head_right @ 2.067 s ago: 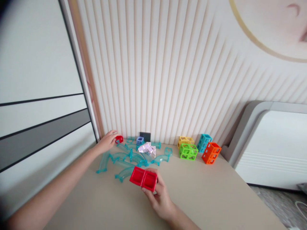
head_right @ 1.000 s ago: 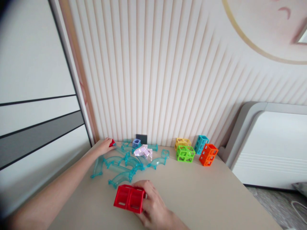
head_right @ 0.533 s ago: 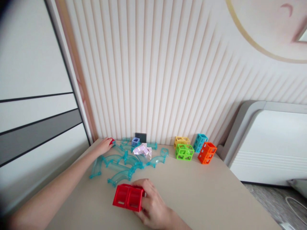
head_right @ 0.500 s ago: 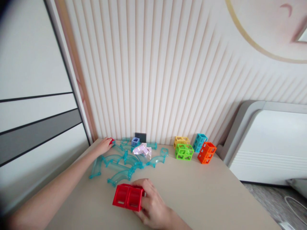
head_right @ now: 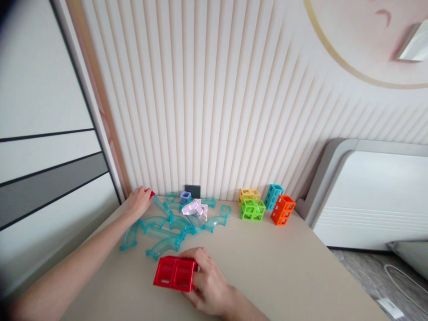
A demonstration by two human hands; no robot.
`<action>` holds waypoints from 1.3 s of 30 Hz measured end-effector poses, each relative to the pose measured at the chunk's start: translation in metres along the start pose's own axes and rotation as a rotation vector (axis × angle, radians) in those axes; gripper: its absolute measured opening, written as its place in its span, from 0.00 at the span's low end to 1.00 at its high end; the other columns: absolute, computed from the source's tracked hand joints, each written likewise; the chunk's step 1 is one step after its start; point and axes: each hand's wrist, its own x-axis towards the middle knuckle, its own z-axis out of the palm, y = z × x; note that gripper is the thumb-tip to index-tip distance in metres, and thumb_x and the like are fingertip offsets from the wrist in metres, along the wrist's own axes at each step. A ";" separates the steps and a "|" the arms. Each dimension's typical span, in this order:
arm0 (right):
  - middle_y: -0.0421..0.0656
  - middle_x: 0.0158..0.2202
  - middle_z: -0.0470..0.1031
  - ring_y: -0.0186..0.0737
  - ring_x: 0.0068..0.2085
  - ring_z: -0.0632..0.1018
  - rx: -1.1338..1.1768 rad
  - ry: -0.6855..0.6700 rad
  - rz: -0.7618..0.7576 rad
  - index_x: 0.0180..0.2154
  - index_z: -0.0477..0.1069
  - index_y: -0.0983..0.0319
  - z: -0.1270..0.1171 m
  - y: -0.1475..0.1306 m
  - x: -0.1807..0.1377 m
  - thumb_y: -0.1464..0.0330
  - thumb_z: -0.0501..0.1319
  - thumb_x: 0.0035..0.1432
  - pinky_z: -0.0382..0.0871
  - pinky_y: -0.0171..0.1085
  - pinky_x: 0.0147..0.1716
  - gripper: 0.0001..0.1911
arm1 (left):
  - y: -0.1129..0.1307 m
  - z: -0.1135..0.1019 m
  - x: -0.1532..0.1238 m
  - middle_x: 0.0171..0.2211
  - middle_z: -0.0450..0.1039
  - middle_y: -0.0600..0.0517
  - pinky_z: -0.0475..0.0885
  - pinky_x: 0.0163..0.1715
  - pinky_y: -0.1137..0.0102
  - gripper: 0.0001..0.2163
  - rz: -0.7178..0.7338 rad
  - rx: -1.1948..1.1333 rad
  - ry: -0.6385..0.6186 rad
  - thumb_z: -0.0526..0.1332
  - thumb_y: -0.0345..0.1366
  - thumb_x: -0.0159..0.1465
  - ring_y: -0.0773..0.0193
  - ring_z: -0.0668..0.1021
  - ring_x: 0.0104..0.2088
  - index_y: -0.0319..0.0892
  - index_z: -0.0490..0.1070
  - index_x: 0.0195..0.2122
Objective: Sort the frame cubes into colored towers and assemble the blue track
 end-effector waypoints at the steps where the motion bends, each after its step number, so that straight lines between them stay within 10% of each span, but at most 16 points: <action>1: 0.51 0.55 0.69 0.47 0.54 0.73 0.005 0.000 0.002 0.54 0.71 0.58 0.000 0.000 0.000 0.64 0.58 0.67 0.71 0.44 0.54 0.16 | 0.001 -0.003 -0.001 0.48 0.69 0.35 0.68 0.49 0.53 0.14 0.005 0.008 0.010 0.52 0.29 0.67 0.41 0.71 0.53 0.37 0.73 0.50; 39: 0.52 0.55 0.70 0.48 0.53 0.74 -0.046 -0.011 -0.009 0.54 0.71 0.58 0.001 0.002 0.000 0.65 0.57 0.66 0.72 0.46 0.53 0.16 | 0.007 -0.021 -0.006 0.52 0.64 0.36 0.75 0.39 0.55 0.18 0.083 -0.062 0.031 0.47 0.25 0.67 0.43 0.70 0.50 0.43 0.74 0.49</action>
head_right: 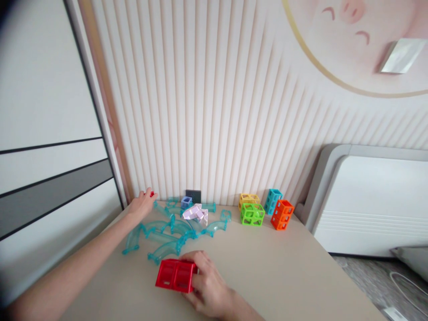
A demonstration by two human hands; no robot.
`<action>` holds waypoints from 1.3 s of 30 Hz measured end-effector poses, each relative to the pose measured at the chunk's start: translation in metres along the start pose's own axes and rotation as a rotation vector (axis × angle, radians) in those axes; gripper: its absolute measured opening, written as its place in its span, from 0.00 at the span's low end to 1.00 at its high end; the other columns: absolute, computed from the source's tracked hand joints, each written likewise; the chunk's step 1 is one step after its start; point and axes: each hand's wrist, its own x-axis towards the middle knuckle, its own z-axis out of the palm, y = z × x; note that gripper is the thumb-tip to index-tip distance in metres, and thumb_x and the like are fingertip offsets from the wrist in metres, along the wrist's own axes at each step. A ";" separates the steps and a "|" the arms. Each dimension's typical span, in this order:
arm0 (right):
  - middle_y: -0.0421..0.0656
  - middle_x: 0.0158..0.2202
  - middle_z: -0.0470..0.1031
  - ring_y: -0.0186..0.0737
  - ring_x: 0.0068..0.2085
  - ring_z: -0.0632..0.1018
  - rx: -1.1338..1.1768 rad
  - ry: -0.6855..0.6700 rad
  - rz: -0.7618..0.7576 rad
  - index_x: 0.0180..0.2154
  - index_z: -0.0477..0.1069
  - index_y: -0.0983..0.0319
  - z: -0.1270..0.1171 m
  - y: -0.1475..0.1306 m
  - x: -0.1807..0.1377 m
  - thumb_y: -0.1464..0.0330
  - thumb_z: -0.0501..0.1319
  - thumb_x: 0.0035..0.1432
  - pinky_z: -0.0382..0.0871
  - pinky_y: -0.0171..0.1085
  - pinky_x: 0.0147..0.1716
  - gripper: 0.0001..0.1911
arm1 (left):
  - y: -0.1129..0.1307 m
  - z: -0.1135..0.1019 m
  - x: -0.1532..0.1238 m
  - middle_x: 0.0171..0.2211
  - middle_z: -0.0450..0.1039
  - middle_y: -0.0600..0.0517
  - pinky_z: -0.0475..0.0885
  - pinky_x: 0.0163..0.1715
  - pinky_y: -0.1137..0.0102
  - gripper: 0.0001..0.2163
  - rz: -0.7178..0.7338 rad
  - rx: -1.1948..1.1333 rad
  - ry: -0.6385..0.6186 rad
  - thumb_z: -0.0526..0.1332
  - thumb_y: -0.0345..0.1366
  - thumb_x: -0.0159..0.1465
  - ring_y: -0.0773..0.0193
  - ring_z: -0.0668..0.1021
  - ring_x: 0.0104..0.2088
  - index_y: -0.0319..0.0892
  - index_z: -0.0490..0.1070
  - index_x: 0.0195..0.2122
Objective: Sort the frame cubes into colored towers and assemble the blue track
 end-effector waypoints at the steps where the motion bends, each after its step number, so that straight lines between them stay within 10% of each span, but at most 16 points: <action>1: 0.52 0.55 0.70 0.48 0.53 0.74 0.000 0.002 0.000 0.53 0.71 0.58 0.000 0.000 0.000 0.65 0.57 0.66 0.72 0.46 0.53 0.16 | 0.000 0.001 0.000 0.52 0.64 0.36 0.74 0.40 0.54 0.18 -0.010 -0.017 0.005 0.47 0.26 0.68 0.42 0.70 0.50 0.43 0.74 0.49; 13: 0.52 0.54 0.70 0.48 0.54 0.74 -0.012 0.003 0.016 0.52 0.72 0.58 0.002 0.002 0.000 0.66 0.58 0.65 0.72 0.46 0.54 0.14 | -0.001 -0.015 -0.002 0.54 0.64 0.42 0.72 0.52 0.53 0.13 -0.174 -0.652 0.144 0.59 0.34 0.64 0.48 0.73 0.53 0.43 0.71 0.50; 20: 0.51 0.54 0.71 0.46 0.54 0.75 0.121 0.165 0.131 0.48 0.77 0.58 0.009 0.005 0.000 0.65 0.57 0.68 0.72 0.43 0.54 0.12 | 0.053 -0.031 -0.056 0.43 0.76 0.49 0.80 0.40 0.61 0.23 -0.139 -1.314 0.124 0.54 0.51 0.68 0.59 0.83 0.41 0.46 0.61 0.60; 25: 0.49 0.51 0.77 0.47 0.52 0.78 0.219 0.455 0.324 0.47 0.80 0.57 0.018 0.019 0.000 0.60 0.60 0.68 0.73 0.46 0.55 0.13 | 0.094 -0.036 -0.100 0.45 0.77 0.52 0.79 0.40 0.64 0.26 -0.246 -2.021 0.086 0.70 0.48 0.58 0.59 0.83 0.41 0.51 0.63 0.55; 39: 0.49 0.44 0.84 0.54 0.47 0.82 0.464 0.742 0.545 0.44 0.82 0.59 0.012 0.034 0.001 0.52 0.65 0.61 0.75 0.48 0.52 0.20 | 0.125 -0.035 -0.147 0.40 0.77 0.53 0.76 0.36 0.70 0.21 -0.158 -1.939 -0.082 0.72 0.44 0.58 0.63 0.79 0.37 0.46 0.66 0.47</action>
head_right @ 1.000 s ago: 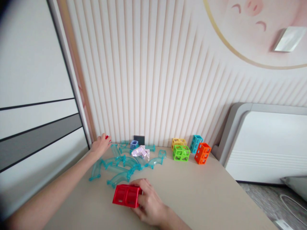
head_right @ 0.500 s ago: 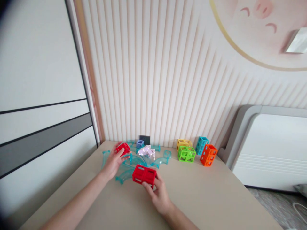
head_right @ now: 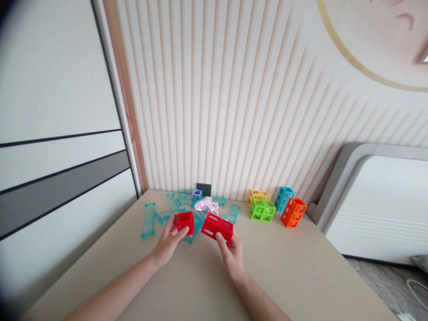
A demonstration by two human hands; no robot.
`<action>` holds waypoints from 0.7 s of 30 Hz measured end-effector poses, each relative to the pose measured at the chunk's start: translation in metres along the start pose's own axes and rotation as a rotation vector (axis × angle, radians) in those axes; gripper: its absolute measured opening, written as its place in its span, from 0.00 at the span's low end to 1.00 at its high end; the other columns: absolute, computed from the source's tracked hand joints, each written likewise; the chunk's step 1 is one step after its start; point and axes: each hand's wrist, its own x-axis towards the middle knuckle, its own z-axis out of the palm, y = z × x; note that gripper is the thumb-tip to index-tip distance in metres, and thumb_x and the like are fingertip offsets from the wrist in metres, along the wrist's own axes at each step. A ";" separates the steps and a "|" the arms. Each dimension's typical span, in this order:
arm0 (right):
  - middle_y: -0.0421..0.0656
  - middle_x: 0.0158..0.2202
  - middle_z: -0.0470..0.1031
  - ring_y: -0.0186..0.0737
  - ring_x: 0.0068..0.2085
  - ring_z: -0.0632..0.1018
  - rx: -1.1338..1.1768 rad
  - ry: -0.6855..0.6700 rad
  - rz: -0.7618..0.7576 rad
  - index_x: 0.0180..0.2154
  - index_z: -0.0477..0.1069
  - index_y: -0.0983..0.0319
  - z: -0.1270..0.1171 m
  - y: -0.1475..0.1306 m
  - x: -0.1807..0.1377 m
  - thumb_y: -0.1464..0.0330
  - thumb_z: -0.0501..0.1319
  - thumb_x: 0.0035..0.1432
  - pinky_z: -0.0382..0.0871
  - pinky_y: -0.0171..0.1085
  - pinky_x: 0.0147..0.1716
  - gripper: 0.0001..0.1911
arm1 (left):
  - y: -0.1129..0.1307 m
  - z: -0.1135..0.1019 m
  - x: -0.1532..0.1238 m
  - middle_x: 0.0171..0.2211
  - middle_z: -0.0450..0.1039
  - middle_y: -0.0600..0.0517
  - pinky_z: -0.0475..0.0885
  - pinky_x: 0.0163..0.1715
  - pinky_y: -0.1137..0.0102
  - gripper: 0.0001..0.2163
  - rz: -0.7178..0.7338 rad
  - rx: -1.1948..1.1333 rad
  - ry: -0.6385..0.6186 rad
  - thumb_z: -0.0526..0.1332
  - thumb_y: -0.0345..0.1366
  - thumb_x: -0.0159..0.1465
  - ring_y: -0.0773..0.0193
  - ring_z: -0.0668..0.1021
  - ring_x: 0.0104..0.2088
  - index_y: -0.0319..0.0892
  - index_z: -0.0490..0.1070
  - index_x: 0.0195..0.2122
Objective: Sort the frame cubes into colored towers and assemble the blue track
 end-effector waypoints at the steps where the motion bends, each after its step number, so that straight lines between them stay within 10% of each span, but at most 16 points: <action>1: 0.49 0.44 0.84 0.54 0.47 0.82 -0.001 -0.002 0.004 0.44 0.82 0.59 0.000 0.000 0.000 0.52 0.65 0.61 0.75 0.48 0.52 0.20 | 0.000 0.001 -0.001 0.39 0.77 0.53 0.75 0.35 0.70 0.21 -0.008 0.027 -0.009 0.71 0.46 0.58 0.63 0.79 0.36 0.45 0.67 0.48; 11: 0.49 0.46 0.83 0.54 0.49 0.81 0.015 0.012 0.038 0.43 0.82 0.59 0.000 0.005 0.002 0.53 0.65 0.61 0.73 0.49 0.54 0.18 | -0.004 0.003 -0.001 0.58 0.69 0.44 0.69 0.57 0.62 0.31 -0.028 0.153 0.036 0.68 0.49 0.60 0.54 0.74 0.57 0.44 0.61 0.60; 21: 0.49 0.47 0.83 0.55 0.50 0.81 -0.008 -0.002 0.020 0.45 0.81 0.59 -0.003 0.009 0.000 0.52 0.64 0.62 0.73 0.50 0.55 0.20 | -0.007 -0.005 0.003 0.44 0.74 0.48 0.73 0.46 0.64 0.23 0.078 0.298 0.085 0.71 0.41 0.57 0.59 0.79 0.43 0.44 0.61 0.48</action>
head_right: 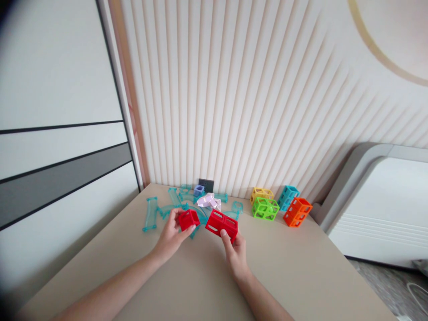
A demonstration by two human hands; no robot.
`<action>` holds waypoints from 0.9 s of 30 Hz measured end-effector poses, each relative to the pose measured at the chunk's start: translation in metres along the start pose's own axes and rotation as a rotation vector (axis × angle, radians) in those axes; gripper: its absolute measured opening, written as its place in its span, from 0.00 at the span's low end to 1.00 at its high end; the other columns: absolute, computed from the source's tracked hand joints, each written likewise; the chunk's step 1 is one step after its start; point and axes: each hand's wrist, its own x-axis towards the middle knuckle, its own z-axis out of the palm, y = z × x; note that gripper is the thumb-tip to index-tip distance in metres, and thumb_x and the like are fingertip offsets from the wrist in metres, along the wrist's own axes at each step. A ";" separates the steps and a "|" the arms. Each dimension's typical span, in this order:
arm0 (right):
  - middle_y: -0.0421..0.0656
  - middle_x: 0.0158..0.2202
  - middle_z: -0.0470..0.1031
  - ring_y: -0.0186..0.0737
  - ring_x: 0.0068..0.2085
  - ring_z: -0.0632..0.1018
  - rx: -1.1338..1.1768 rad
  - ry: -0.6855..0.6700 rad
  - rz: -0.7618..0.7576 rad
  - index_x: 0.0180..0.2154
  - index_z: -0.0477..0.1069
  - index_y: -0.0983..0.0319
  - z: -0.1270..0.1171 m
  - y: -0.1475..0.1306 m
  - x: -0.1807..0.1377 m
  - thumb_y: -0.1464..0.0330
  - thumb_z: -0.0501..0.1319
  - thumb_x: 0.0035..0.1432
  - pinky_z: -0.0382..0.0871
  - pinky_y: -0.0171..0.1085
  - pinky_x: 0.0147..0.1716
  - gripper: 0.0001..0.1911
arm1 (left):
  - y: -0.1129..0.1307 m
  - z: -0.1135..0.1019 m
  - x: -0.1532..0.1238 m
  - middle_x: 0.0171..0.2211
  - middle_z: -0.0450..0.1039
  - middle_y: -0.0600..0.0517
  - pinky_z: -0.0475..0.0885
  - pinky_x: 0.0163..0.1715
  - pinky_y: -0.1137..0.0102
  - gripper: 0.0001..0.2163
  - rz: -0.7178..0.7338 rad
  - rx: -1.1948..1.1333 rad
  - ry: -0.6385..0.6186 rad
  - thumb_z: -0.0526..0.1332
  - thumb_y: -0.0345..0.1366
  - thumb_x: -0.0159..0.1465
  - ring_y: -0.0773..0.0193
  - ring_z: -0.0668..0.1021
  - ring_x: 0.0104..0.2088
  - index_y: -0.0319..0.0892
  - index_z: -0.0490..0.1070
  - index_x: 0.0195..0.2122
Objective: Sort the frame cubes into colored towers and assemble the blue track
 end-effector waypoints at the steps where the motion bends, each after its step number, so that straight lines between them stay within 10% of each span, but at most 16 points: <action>1: 0.48 0.47 0.83 0.55 0.51 0.81 0.002 -0.005 -0.004 0.46 0.81 0.59 0.000 0.001 0.000 0.52 0.64 0.62 0.73 0.50 0.55 0.19 | 0.000 -0.001 0.001 0.43 0.75 0.48 0.73 0.45 0.64 0.22 0.002 0.008 0.000 0.71 0.41 0.57 0.59 0.79 0.42 0.44 0.62 0.47; 27: 0.47 0.41 0.84 0.52 0.46 0.82 -0.030 -0.190 0.030 0.42 0.82 0.59 0.001 -0.013 -0.009 0.53 0.62 0.63 0.75 0.48 0.52 0.18 | 0.013 0.002 -0.001 0.45 0.80 0.45 0.75 0.46 0.63 0.26 -0.170 -0.157 -0.194 0.72 0.47 0.55 0.54 0.80 0.46 0.40 0.73 0.51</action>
